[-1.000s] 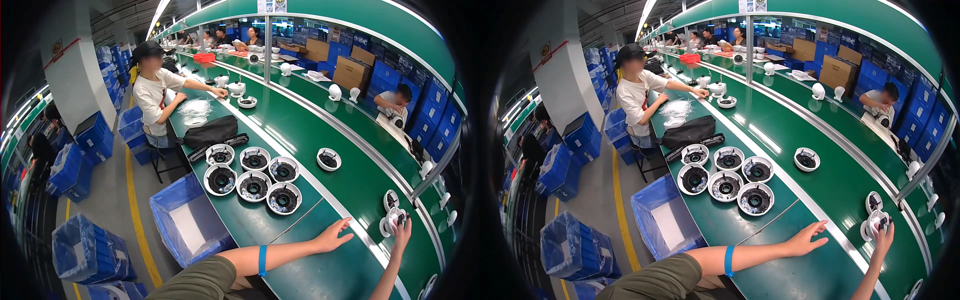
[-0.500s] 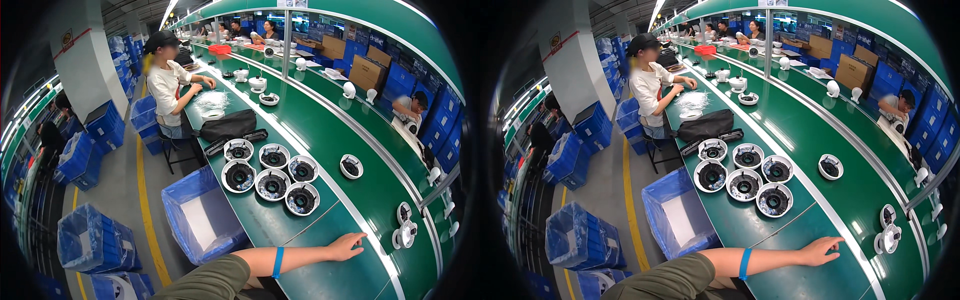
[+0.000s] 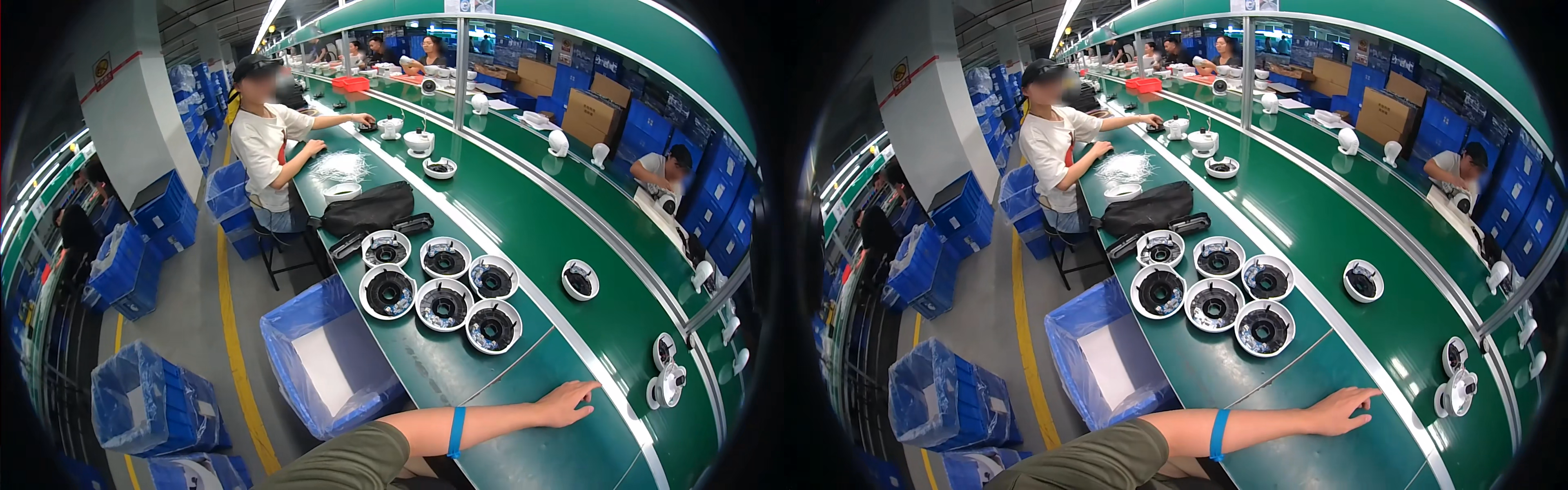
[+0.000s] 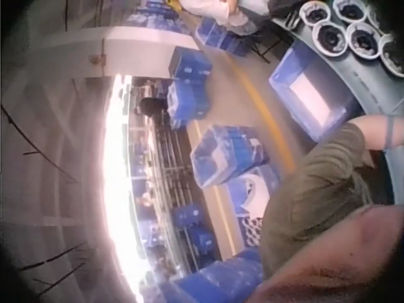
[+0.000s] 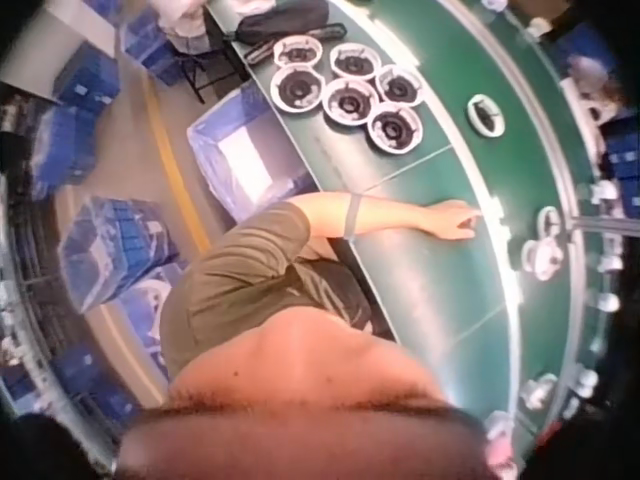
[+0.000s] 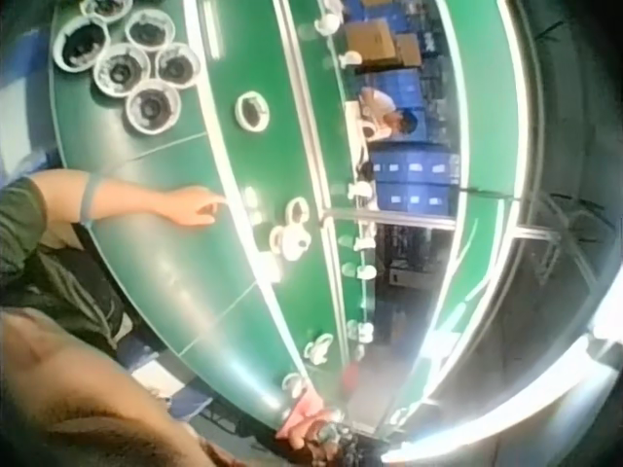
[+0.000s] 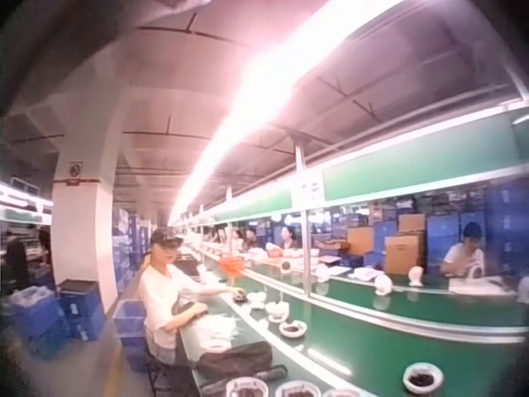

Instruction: The person assembles security cameras by taking housing parts and components from a bin, connecting internal wires and plugs by hand, and fitting the pieces together on the assembly line.

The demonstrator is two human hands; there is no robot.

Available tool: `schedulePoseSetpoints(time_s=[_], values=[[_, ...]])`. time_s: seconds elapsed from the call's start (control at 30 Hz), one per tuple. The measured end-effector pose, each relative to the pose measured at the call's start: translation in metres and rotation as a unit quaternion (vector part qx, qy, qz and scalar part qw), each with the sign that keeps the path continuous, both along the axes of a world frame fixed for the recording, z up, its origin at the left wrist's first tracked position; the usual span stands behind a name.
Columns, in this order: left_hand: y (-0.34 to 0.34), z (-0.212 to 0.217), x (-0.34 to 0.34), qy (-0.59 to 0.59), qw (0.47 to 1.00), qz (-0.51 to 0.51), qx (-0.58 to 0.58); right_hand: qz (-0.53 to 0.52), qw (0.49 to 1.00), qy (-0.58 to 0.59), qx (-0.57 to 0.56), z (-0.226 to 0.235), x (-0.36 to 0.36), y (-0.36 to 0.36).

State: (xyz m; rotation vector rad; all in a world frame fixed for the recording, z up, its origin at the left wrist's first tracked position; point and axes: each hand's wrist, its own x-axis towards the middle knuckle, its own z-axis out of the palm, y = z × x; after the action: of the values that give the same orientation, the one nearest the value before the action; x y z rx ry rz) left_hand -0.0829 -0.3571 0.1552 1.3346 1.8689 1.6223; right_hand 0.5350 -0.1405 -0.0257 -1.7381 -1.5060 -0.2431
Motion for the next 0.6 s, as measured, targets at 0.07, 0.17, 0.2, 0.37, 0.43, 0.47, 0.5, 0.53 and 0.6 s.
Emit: schedulePoseSetpoints(time_s=[0.07, 0.17, 0.2, 0.37, 0.43, 0.47, 0.5, 0.53, 0.6], values=[[0.007, -0.002, -0.002, 0.000, 1.000, -0.001, 0.002, 0.010, 1.000, -0.007, -0.014, -0.013, -0.007, 0.000], [0.019, -0.006, -0.003, 0.006, 1.000, 0.001, -0.003, 0.031, 0.999, -0.011, -0.037, -0.035, -0.026, 0.006], [0.024, -0.006, -0.001, 0.007, 1.000, -0.002, -0.008, 0.037, 0.998, -0.012, -0.045, -0.042, -0.032, 0.009], [0.048, -0.007, 0.010, 0.012, 1.000, -0.005, -0.019, 0.074, 0.994, -0.012, -0.081, -0.073, -0.063, 0.032], [0.059, -0.007, 0.014, 0.023, 1.000, -0.001, -0.021, 0.090, 0.991, -0.010, -0.094, -0.085, -0.076, 0.044], [0.064, -0.007, 0.016, 0.024, 0.999, -0.002, -0.022, 0.098, 0.990, -0.010, -0.100, -0.090, -0.083, 0.050], [0.067, -0.006, 0.018, 0.024, 0.999, -0.001, -0.021, 0.105, 0.989, -0.010, -0.108, -0.096, -0.089, 0.052], [0.070, -0.006, 0.020, 0.024, 1.000, 0.001, -0.020, 0.112, 0.987, -0.010, -0.116, -0.101, -0.095, 0.053], [0.076, -0.005, 0.021, 0.028, 0.999, 0.002, -0.024, 0.126, 0.983, -0.011, -0.130, -0.108, -0.107, 0.059]])
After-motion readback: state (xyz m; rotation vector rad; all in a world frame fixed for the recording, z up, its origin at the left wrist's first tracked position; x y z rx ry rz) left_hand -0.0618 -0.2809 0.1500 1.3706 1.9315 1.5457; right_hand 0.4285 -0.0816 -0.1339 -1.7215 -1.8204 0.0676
